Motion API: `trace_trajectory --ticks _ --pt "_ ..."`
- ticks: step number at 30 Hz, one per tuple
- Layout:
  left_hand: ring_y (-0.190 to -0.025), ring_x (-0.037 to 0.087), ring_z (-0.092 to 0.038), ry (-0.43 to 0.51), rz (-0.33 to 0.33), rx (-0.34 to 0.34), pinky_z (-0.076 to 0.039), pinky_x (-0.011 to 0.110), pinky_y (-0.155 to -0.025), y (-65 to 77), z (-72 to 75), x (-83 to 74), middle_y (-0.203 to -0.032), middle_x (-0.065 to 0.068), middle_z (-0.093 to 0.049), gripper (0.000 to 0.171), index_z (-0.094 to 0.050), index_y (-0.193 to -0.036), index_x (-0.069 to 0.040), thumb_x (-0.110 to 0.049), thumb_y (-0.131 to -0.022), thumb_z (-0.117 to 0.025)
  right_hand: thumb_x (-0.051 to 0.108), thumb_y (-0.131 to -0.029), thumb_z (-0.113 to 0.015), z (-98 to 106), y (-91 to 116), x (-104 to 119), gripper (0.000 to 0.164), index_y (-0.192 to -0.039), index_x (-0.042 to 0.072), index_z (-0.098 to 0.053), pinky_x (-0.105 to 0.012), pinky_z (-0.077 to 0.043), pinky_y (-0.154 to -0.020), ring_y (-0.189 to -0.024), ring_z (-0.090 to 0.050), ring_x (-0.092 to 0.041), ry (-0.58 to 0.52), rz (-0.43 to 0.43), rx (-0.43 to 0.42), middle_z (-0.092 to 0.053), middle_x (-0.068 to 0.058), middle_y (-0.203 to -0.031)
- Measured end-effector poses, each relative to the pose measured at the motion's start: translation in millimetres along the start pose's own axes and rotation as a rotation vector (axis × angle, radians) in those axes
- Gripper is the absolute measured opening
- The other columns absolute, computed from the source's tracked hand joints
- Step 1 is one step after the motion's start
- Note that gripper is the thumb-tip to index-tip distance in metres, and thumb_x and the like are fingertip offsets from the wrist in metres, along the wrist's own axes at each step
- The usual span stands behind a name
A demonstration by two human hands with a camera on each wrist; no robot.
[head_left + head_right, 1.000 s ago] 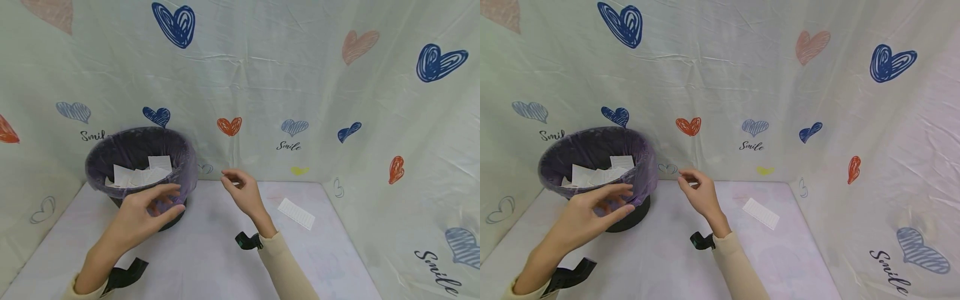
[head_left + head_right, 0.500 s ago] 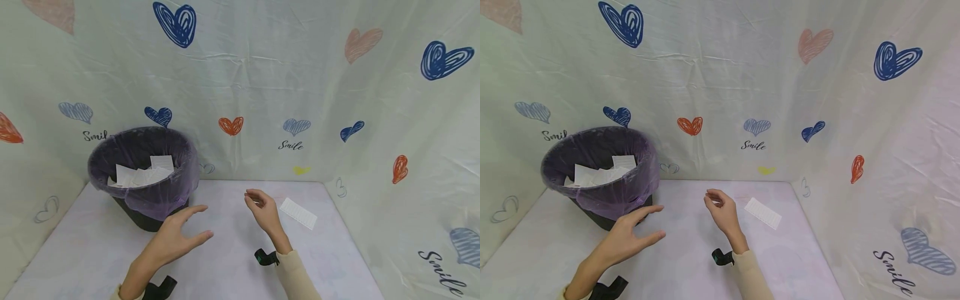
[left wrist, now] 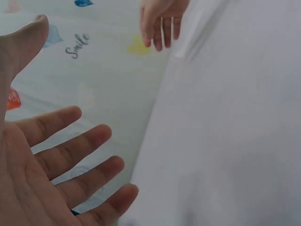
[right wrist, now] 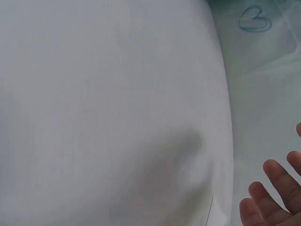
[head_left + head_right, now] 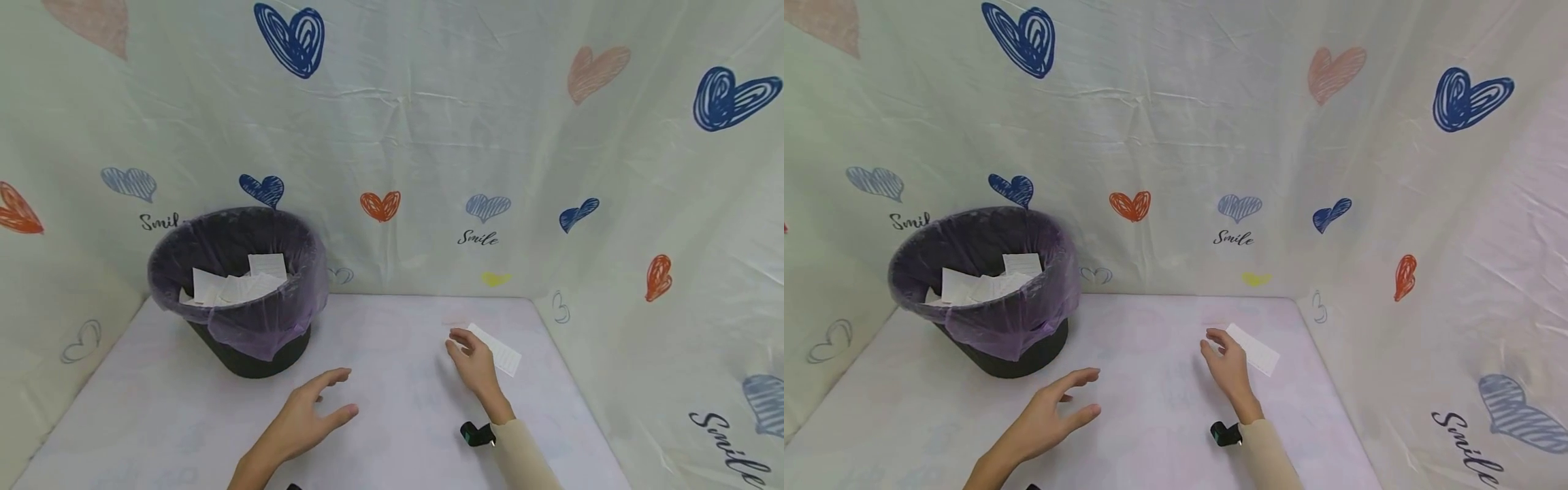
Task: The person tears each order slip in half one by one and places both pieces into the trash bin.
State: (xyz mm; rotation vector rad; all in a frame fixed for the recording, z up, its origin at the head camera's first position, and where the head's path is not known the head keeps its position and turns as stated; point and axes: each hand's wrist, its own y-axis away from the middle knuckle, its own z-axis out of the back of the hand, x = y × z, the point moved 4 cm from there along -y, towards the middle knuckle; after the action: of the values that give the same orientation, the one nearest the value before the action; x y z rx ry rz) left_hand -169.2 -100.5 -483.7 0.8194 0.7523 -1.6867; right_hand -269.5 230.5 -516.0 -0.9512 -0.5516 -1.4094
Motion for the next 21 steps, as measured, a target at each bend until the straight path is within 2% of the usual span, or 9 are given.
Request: trace_trajectory --ticks 4,8,14,21 --pt "-0.121 0.016 -0.054 0.008 0.009 0.023 -0.049 0.042 -0.092 2.1 -5.6 6.5 -0.126 -0.010 -0.062 0.058 -0.050 -0.134 -0.034 -0.056 -0.083 -0.066 0.019 -0.090 -0.066 21 -9 -22 0.035 -0.122 0.003 -0.062 -0.050 -0.048 -0.095 -0.118 -0.058 -0.032 0.097 -0.020 -0.019 -0.067 -0.013 -0.119" --pt "-0.121 0.019 -0.054 0.015 0.029 0.037 -0.048 0.042 -0.092 2.6 -10.1 11.4 -0.127 -0.003 -0.063 0.057 -0.049 -0.135 -0.032 -0.055 -0.085 -0.066 0.017 -0.090 -0.065 38 -15 -43 0.039 -0.126 0.003 -0.059 -0.054 -0.045 -0.097 -0.123 -0.053 -0.038 0.167 -0.065 0.002 -0.064 -0.018 -0.124" --pt "-0.122 0.025 -0.053 0.031 0.012 0.080 -0.047 0.048 -0.092 -1.8 -18.4 10.0 -0.127 0.001 -0.062 0.058 -0.049 -0.136 -0.029 -0.056 -0.087 -0.062 0.016 -0.090 -0.063 62 -26 -69 0.045 -0.131 -0.001 -0.053 -0.055 -0.038 -0.103 -0.127 -0.047 -0.043 0.260 -0.137 0.002 -0.056 -0.026 -0.129" --pt "-0.119 0.025 -0.056 0.017 0.017 0.073 -0.048 0.045 -0.090 0.5 -17.8 13.5 -0.125 0.001 -0.064 0.058 -0.049 -0.135 -0.028 -0.057 -0.087 -0.062 0.023 -0.089 -0.063 78 -30 -83 0.053 -0.135 0.000 -0.048 -0.061 -0.041 -0.092 -0.119 -0.048 -0.049 0.366 -0.228 0.018 -0.052 -0.029 -0.129"
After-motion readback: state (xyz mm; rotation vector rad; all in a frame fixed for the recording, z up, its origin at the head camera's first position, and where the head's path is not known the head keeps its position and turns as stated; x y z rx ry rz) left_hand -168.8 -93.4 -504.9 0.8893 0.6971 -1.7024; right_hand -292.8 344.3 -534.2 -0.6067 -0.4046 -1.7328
